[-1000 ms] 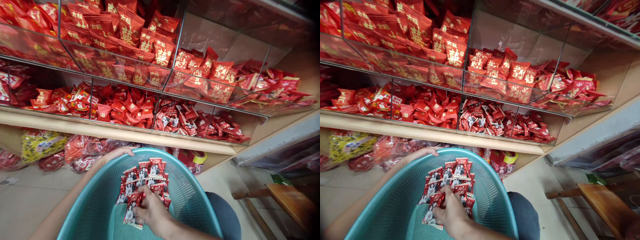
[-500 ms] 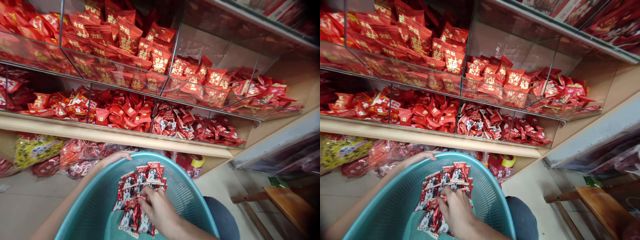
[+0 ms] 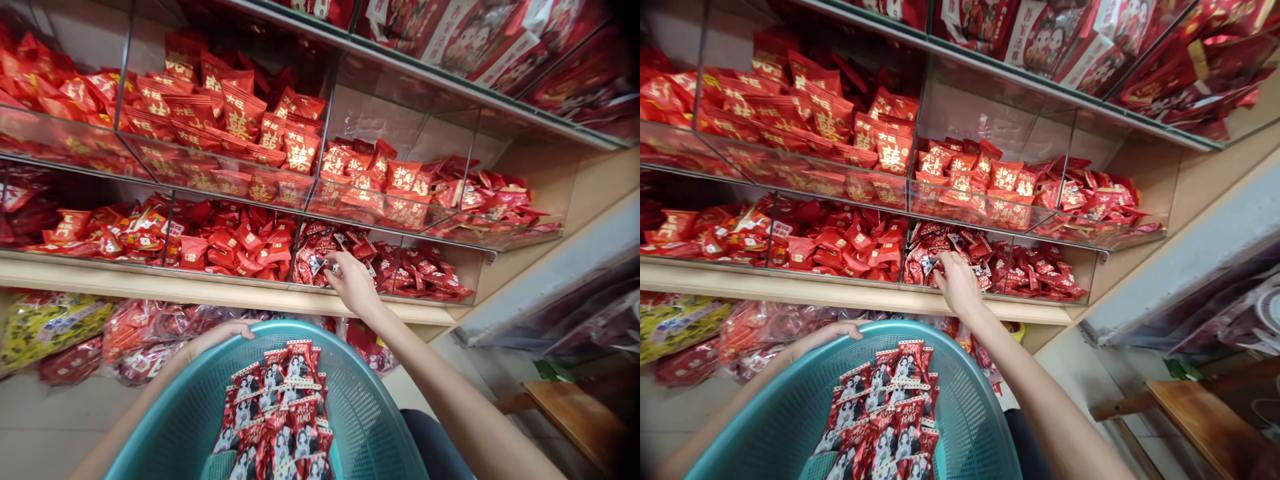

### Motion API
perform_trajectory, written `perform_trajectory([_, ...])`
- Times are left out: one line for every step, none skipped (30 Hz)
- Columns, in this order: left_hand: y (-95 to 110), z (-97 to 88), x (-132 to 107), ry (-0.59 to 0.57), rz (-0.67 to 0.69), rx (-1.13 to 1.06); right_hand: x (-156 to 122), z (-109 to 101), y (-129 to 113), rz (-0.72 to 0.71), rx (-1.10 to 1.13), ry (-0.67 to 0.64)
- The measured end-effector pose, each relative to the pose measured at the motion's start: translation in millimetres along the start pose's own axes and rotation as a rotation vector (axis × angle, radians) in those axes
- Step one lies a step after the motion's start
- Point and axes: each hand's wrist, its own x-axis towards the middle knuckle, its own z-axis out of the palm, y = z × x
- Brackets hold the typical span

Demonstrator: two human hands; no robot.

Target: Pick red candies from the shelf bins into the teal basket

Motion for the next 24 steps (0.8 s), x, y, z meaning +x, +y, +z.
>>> perform_trajectory([0, 0.6, -1, -0.002, -0.005, -0.016, 7, 3, 1, -0.031, -0.041, -0.022])
perform_trajectory([1, 1.1, -2, -0.002, -0.007, -0.031, 13, 6, 0, -0.057, -0.073, -0.050])
perform_trajectory([1, 1.3, -2, -0.001, -0.009, -0.040, 18, 9, -1, -0.073, -0.099, -0.079])
perform_trajectory([2, 1.3, -3, 0.004, -0.010, -0.037, 23, 12, -2, -0.078, -0.122, -0.103])
perform_trajectory([2, 1.0, -3, 0.011, -0.011, -0.032, 26, 14, -3, -0.074, -0.139, -0.121])
perform_trajectory([2, 0.4, -3, 0.016, -0.010, -0.027, 29, 16, -3, -0.066, -0.150, -0.132])
perform_trajectory([2, -0.2, -3, 0.015, -0.008, -0.025, 32, 18, -4, -0.061, -0.158, -0.137])
perform_trajectory([2, -0.8, -2, 0.011, -0.006, -0.024, 33, 19, -4, -0.062, -0.167, -0.139])
perform_trajectory([2, -1.3, -1, 0.004, -0.005, -0.024, 34, 19, -4, -0.067, -0.178, -0.140])
perform_trajectory([2, -1.5, 0, -0.005, -0.003, -0.026, 35, 20, -5, -0.075, -0.193, -0.138])
perform_trajectory([2, -1.5, 1, -0.017, -0.001, -0.030, 35, 20, -5, -0.083, -0.207, -0.135])
perform_trajectory([2, -1.3, 1, -0.026, -0.003, -0.038, 36, 21, -5, -0.088, -0.216, -0.130])
perform_trajectory([2, -1.0, 1, -0.033, -0.009, -0.045, 35, 21, -5, -0.089, -0.218, -0.122])
perform_trajectory([2, -0.8, 1, -0.035, -0.010, -0.049, 35, 22, -4, -0.090, -0.210, -0.114])
perform_trajectory([1, -0.7, 1, -0.032, -0.012, -0.050, 35, 22, -4, -0.090, -0.196, -0.103])
perform_trajectory([1, -0.8, 1, -0.027, -0.011, -0.047, 34, 23, -3, -0.091, -0.179, -0.089])
perform_trajectory([0, -0.9, 1, -0.020, -0.010, -0.044, 34, 23, -2, -0.093, -0.160, -0.070])
perform_trajectory([0, -1.0, 0, -0.013, -0.006, -0.041, 33, 24, -1, -0.096, -0.142, -0.047])
perform_trajectory([0, -0.9, 0, -0.005, -0.004, -0.034, 33, 24, 0, -0.099, -0.125, -0.023])
perform_trajectory([1, -0.4, -1, 0.004, -0.003, -0.024, 33, 24, 1, -0.103, -0.108, 0.002])
perform_trajectory([2, 0.5, -2, 0.013, -0.002, -0.014, 32, 23, 2, -0.107, -0.090, 0.027])
perform_trajectory([3, 1.8, -3, 0.022, 0.002, -0.001, 32, 22, 2, -0.112, -0.068, 0.051])
perform_trajectory([5, 3.3, -4, 0.031, 0.008, 0.011, 31, 19, 2, -0.114, -0.044, 0.075])
perform_trajectory([7, 4.9, -5, 0.041, 0.018, 0.020, 29, 16, 1, -0.115, -0.018, 0.101])
